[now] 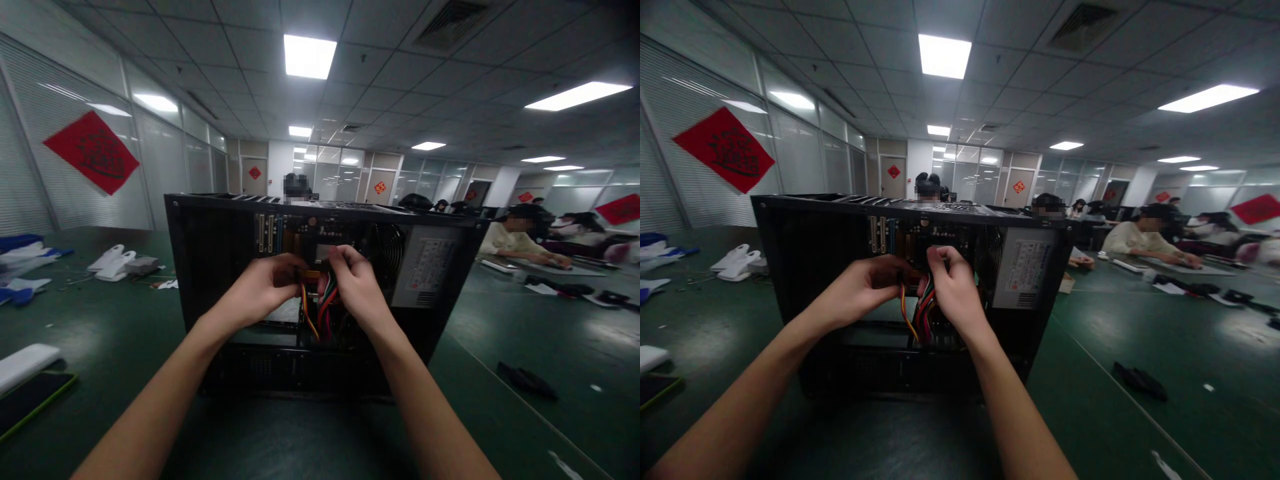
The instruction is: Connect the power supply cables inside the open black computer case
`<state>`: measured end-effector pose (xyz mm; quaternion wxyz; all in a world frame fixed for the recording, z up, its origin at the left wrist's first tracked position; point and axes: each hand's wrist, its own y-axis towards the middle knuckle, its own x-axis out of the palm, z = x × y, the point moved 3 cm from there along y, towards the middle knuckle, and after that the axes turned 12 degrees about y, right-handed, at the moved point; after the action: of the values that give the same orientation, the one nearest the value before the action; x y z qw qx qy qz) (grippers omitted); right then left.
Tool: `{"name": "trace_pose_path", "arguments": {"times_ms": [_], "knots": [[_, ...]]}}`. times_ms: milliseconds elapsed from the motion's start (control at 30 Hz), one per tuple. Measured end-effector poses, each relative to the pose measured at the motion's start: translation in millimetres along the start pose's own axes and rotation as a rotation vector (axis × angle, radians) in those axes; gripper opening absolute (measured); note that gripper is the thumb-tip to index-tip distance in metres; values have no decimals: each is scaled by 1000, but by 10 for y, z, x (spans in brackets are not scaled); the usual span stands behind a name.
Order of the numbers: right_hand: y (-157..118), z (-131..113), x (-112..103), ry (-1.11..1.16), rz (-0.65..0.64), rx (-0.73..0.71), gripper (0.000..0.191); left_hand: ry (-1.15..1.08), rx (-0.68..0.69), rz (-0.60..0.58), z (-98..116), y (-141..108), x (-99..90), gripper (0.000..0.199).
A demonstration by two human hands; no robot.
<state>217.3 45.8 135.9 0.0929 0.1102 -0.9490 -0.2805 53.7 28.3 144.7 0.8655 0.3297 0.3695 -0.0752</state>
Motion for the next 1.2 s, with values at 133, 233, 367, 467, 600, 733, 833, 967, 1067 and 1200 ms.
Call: {"name": "trace_pose_path", "arguments": {"times_ms": [133,233,367,467,600,733,833,967,1067,1200], "knots": [[-48,-168,-68,50,94,17,45,181,130,145,399,38,-116,25],[-89,-276,-92,1,138,-7,43,278,247,184,522,50,-86,25],[-133,-358,-92,-133,183,-143,40,386,350,254,529,43,-36,24],[-135,-351,-97,-218,212,-207,40,474,415,334,515,37,-5,27],[-110,-324,-99,-257,213,-271,37,534,424,362,485,39,64,39],[-96,-288,-85,-289,249,-274,36,597,386,339,434,36,113,26],[-110,-256,-92,-382,245,-337,35,662,430,348,368,36,109,15],[-141,-187,-103,-747,19,-561,32,664,416,383,189,76,72,22],[-124,-30,-115,-1064,-229,-505,44,641,327,281,24,153,112,23],[-77,218,-179,-1338,-317,-270,33,584,151,9,-172,260,304,24]]}}
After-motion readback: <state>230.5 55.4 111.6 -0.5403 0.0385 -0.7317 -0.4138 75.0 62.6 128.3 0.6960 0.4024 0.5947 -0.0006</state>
